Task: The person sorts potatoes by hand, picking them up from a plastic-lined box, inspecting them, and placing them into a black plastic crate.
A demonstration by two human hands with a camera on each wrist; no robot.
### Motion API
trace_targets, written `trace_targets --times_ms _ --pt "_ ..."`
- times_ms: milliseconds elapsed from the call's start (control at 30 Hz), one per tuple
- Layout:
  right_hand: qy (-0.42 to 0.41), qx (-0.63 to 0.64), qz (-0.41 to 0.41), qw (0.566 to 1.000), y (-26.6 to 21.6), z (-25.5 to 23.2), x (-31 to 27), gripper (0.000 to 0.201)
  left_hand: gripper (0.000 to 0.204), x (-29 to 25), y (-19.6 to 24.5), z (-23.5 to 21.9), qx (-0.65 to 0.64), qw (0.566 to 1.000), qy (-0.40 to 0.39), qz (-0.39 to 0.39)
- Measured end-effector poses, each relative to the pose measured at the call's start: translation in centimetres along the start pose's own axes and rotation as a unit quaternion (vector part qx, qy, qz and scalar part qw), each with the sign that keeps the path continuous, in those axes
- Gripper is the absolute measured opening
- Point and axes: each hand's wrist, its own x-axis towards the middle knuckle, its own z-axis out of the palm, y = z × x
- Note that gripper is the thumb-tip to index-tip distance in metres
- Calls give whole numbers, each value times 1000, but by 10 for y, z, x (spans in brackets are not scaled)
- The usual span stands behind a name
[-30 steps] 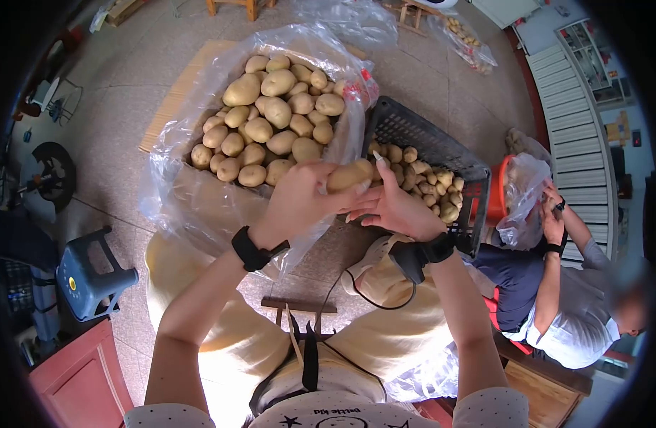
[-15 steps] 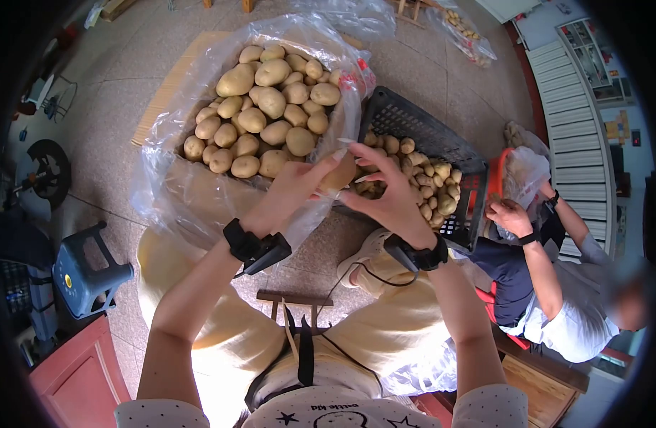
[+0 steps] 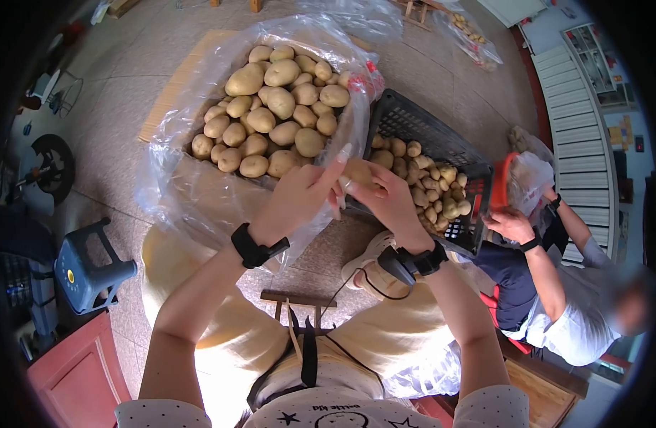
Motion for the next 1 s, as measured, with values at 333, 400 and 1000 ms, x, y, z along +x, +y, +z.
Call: trace_targets --times_ms 333,400,1000 --pt "-75 411 262 870 -15 -19 -8 76 46 -4 14 -1 233 941 103 223" --pt "-112 440 257 853 -20 -16 -8 80 52 -6 20 0 278 922 82 257" --pt "-171 416 241 860 -14 1 -13 78 59 -6 17 0 277 935 27 219"
